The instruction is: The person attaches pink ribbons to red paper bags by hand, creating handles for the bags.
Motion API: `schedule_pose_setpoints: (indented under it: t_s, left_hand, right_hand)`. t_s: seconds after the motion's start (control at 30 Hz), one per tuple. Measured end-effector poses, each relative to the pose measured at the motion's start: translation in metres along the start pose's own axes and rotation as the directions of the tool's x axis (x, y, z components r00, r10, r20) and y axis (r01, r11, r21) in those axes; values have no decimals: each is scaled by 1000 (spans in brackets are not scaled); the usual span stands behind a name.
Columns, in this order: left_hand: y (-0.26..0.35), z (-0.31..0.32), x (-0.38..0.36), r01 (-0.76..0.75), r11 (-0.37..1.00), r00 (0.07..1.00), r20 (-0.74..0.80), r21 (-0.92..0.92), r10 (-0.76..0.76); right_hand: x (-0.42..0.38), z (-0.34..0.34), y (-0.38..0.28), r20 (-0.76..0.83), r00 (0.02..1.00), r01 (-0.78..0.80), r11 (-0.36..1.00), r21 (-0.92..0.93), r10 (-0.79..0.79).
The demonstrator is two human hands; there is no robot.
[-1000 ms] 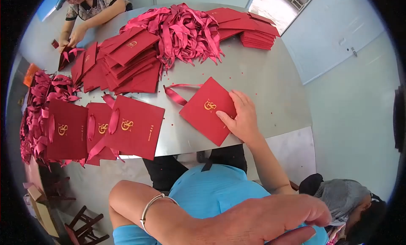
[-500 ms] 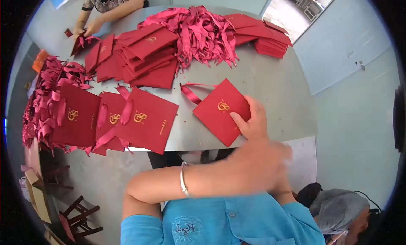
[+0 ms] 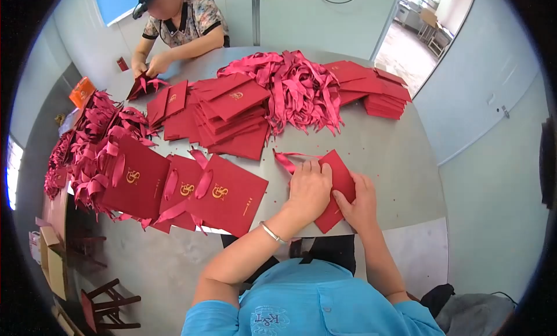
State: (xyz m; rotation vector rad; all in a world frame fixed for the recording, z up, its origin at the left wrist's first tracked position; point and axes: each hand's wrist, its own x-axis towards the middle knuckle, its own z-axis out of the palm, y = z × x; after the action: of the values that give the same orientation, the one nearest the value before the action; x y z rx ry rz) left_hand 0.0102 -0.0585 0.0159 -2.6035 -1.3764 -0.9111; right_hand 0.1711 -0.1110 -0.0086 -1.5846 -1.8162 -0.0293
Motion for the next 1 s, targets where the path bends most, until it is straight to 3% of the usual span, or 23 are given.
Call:
schedule_pose_setpoints:
  t_s: [0.2, 0.27, 0.3, 0.37, 0.47, 0.77, 1.0]
  left_hand:
    - [-3, 6, 25, -19, 998, 994, -108, -61, 12]
    - [-6, 13, 36, 82, 972, 992, -76, -222, -101]
    - [-8, 15, 41, 79, 973, 991, -89, -215, -100]
    - [-15, 22, 49, 270, 924, 957, 182, -271, -226]
    - [-25, 41, 52, 327, 894, 934, 248, -307, -257]
    - [-26, 53, 32, 199, 890, 980, 70, -410, -186]
    - [-26, 52, 28, 207, 877, 978, 59, -435, -202]
  right_hand:
    - [3, 2, 1, -15, 1000, 8, 1000, -2, -8]
    - [3, 1, 2, -17, 1000, 15, 1000, 1, -15]
    - [3, 0, 1, -2, 1000, -2, 1000, 9, 2]
    - [4, 1, 1, 8, 1000, -2, 1000, 30, 2]
    - [2, 1, 3, 20, 999, -25, 1000, 10, 25]
    - [4, 4, 2, 61, 998, 1, 999, 43, -4]
    - [1, 6, 1, 24, 999, -30, 998, 55, 28]
